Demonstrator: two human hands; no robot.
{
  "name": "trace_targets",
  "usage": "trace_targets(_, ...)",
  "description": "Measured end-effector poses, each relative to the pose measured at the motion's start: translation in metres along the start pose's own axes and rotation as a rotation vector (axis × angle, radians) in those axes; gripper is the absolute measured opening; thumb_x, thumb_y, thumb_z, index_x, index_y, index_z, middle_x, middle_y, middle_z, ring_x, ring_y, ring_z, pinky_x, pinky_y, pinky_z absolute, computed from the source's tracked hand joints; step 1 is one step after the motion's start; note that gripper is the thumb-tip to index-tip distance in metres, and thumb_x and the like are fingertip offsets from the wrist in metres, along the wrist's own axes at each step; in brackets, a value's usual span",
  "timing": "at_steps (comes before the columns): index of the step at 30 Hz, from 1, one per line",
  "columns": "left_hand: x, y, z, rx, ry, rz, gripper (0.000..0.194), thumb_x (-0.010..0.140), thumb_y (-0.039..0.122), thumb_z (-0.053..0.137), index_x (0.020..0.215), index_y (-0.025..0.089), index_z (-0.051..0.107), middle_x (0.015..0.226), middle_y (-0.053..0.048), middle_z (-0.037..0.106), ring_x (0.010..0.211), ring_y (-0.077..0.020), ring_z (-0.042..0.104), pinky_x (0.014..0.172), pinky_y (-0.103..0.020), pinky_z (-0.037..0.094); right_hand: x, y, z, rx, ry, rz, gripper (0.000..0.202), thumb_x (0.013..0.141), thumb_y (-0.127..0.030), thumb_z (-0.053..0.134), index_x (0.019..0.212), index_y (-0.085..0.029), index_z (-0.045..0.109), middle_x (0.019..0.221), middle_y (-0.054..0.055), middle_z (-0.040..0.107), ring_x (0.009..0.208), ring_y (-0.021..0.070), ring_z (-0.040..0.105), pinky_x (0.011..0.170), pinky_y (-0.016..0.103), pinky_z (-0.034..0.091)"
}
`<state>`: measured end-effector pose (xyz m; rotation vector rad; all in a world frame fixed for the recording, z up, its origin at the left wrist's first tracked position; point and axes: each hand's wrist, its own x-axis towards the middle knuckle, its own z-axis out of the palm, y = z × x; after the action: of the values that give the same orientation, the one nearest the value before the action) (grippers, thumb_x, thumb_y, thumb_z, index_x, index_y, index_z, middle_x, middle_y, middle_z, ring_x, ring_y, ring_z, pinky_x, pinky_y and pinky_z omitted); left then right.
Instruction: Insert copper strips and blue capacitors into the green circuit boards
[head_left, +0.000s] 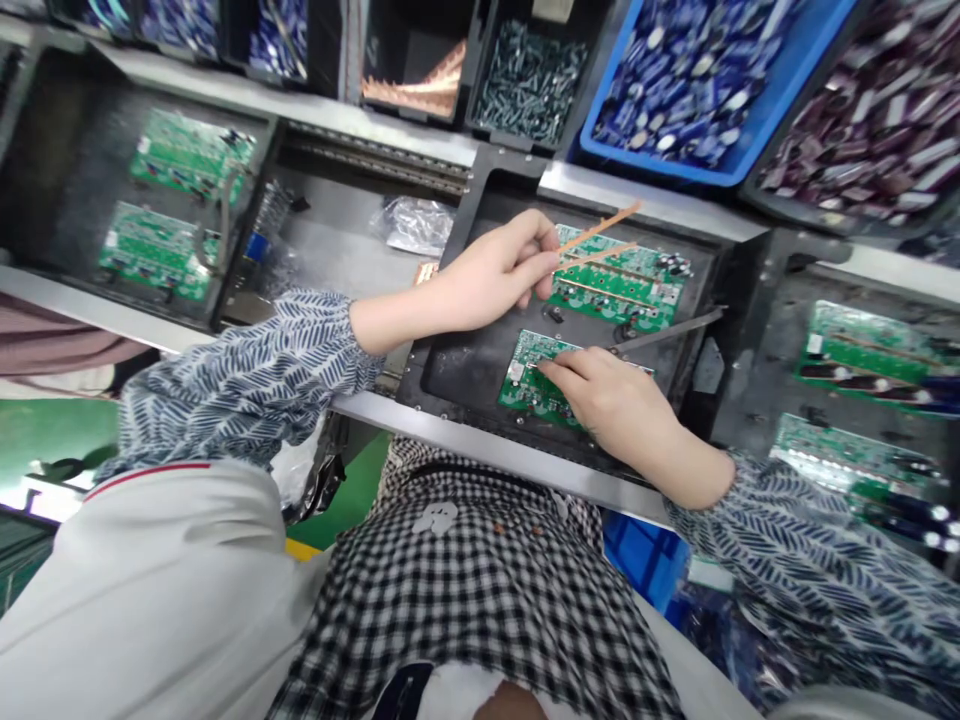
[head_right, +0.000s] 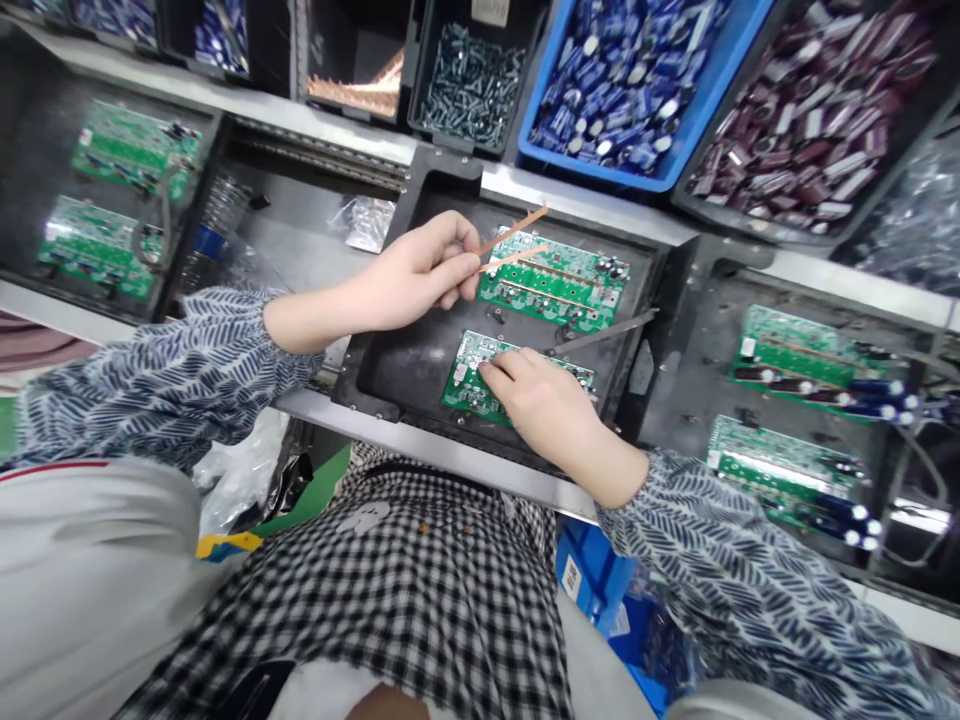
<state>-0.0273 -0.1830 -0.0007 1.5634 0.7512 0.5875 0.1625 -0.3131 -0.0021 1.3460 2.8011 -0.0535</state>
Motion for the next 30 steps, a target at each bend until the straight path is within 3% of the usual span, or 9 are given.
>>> trace_targets(7, -0.01, -0.001, -0.001, -0.053, 0.001, 0.005, 0.011, 0.099, 0.007, 0.045, 0.094, 0.017, 0.043, 0.072, 0.005, 0.062, 0.054, -0.0023, 0.052, 0.056, -0.016, 0.04, -0.001, 0.001, 0.005, 0.193, 0.007, 0.119, 0.027, 0.097, -0.013, 0.048, 0.112, -0.018, 0.069, 0.103, 0.011, 0.07, 0.086, 0.0209, 0.063, 0.076, 0.033, 0.054)
trace_targets(11, -0.021, 0.005, 0.013, -0.134, -0.056, -0.005, 0.01, 0.101, 0.01, 0.044, 0.095, 0.018, 0.041, 0.073, 0.005, 0.061, 0.054, -0.0027, 0.052, 0.054, -0.016, 0.04, 0.011, 0.01, -0.002, 0.784, 0.324, 0.371, 0.029, 0.095, -0.032, 0.06, 0.123, -0.025, 0.061, 0.118, 0.008, 0.067, 0.096, 0.0211, 0.068, 0.081, 0.038, 0.058)
trace_targets(14, -0.026, 0.012, 0.025, -0.168, -0.184, -0.001, 0.007, 0.103, 0.015, 0.04, 0.098, 0.019, 0.04, 0.078, 0.003, 0.064, 0.059, -0.004, 0.056, 0.058, -0.018, 0.045, 0.026, 0.018, -0.012, 1.225, 0.521, 0.536, 0.02, 0.089, -0.041, 0.067, 0.103, -0.028, 0.063, 0.105, 0.004, 0.069, 0.091, 0.0202, 0.068, 0.075, 0.038, 0.058)
trace_targets(16, -0.023, 0.014, 0.016, -0.075, -0.205, 0.037, 0.007, 0.103, 0.015, 0.038, 0.1, 0.019, 0.042, 0.085, 0.0, 0.068, 0.068, -0.0064, 0.062, 0.066, -0.02, 0.049, 0.029, 0.024, -0.021, 1.335, 0.626, 0.623, 0.02, 0.085, -0.044, 0.071, 0.087, -0.026, 0.061, 0.089, 0.003, 0.069, 0.08, 0.0183, 0.067, 0.068, 0.035, 0.057)
trace_targets(18, -0.013, 0.011, -0.015, 0.239, -0.06, 0.072, 0.008, 0.103, 0.014, 0.039, 0.102, 0.02, 0.045, 0.091, -0.001, 0.07, 0.077, -0.0094, 0.064, 0.074, -0.025, 0.05, 0.022, 0.029, -0.03, 1.242, 0.714, 0.689, 0.02, 0.081, -0.041, 0.073, 0.085, -0.025, 0.061, 0.079, 0.001, 0.067, 0.069, 0.0168, 0.065, 0.064, 0.034, 0.055)
trace_targets(20, 0.005, 0.005, -0.064, 0.673, 0.214, 0.048, 0.01, 0.102, 0.015, 0.042, 0.105, 0.021, 0.049, 0.093, -0.001, 0.07, 0.081, -0.0128, 0.061, 0.081, -0.031, 0.05, 0.007, 0.032, -0.038, 0.959, 0.684, 0.677, 0.016, 0.084, -0.034, 0.071, 0.094, -0.025, 0.064, 0.078, 0.002, 0.068, 0.067, 0.0175, 0.065, 0.064, 0.035, 0.055)
trace_targets(24, 0.055, -0.002, -0.148, 0.935, 0.372, -0.06, 0.018, 0.099, 0.009, 0.045, 0.116, 0.014, 0.052, 0.124, -0.019, 0.061, 0.109, -0.0262, 0.05, 0.107, -0.053, 0.035, -0.021, 0.023, -0.038, 0.289, 0.329, 0.244, 0.018, 0.1, -0.023, 0.049, 0.108, -0.022, 0.065, 0.093, 0.008, 0.072, 0.082, 0.0223, 0.068, 0.069, 0.036, 0.056)
trace_targets(27, 0.094, 0.011, -0.138, 1.068, 0.299, 0.05, 0.04, 0.095, 0.011, 0.059, 0.131, 0.006, 0.045, 0.155, -0.02, 0.033, 0.14, -0.0301, 0.028, 0.123, -0.041, 0.017, -0.024, 0.009, -0.023, 0.122, 0.221, 0.016, 0.021, 0.101, -0.018, 0.045, 0.111, -0.014, 0.064, 0.09, 0.009, 0.071, 0.078, 0.0207, 0.066, 0.066, 0.033, 0.054)
trace_targets(30, 0.133, 0.026, -0.072, 1.188, 0.024, 0.262, 0.041, 0.1, 0.015, 0.051, 0.133, -0.007, 0.044, 0.149, -0.023, 0.04, 0.142, -0.0341, 0.033, 0.119, -0.04, 0.024, -0.021, 0.002, -0.008, 0.188, 0.184, -0.024, 0.017, 0.1, -0.016, 0.049, 0.105, -0.014, 0.066, 0.09, 0.007, 0.072, 0.079, 0.0185, 0.065, 0.069, 0.03, 0.054)
